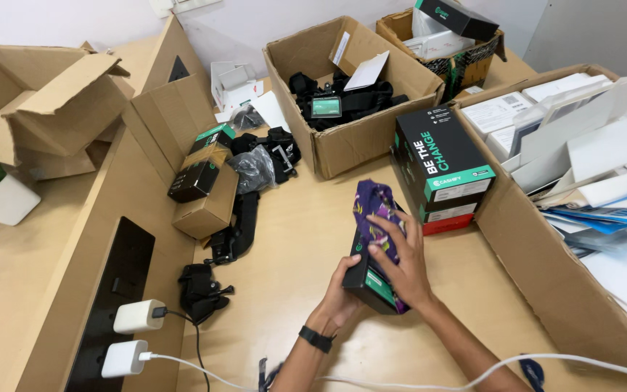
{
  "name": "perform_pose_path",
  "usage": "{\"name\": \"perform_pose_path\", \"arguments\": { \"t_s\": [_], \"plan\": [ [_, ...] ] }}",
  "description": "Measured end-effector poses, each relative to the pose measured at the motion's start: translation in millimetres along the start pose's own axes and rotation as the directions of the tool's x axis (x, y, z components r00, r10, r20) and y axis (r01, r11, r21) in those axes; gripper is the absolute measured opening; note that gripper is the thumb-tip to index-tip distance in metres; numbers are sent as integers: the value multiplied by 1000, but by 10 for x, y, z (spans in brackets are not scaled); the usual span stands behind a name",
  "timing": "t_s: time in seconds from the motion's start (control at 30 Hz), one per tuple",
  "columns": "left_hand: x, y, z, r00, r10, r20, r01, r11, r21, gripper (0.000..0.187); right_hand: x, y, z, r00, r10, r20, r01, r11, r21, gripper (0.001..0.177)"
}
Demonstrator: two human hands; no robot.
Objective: The person organizes camera accessories and boxes on a low table. They handle cardboard boxes, a patterned purple cloth bag, and several black adjustable straps.
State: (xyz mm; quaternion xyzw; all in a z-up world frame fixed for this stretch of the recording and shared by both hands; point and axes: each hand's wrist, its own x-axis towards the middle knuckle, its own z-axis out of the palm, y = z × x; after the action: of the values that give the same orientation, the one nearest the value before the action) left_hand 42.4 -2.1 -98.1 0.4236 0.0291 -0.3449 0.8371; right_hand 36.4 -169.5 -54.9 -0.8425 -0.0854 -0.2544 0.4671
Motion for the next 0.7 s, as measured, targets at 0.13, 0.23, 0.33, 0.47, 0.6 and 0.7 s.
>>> {"name": "perform_pose_path", "arguments": {
  "t_s": [0.13,0.23,0.33,0.47,0.6,0.7],
  "plan": [
    [-238,21,31,999,21,36,-22,999,33,63,279,83,-157,990,74,-118,-60,991,121,50],
    [-197,119,62,991,136,9,-135,986,-98,70,-13,-100,-8,988,28,-149,-28,1000,1,48],
    [-107,230,49,983,147,-106,-151,988,-32,81,-419,-418,131,990,-133,-49,136,987,82,48],
    [-90,85,6,979,197,-47,-185,967,177,75,-334,-609,-39,951,-308,8,307,950,59,50],
    [-84,-15,-120,982,186,-41,-181,978,109,80,32,-652,-358,958,-263,115,222,933,283,43],
    [-24,-64,-242,965,247,-86,-241,968,74,80,55,-741,-485,924,-285,254,197,926,322,40]
  ]
}}
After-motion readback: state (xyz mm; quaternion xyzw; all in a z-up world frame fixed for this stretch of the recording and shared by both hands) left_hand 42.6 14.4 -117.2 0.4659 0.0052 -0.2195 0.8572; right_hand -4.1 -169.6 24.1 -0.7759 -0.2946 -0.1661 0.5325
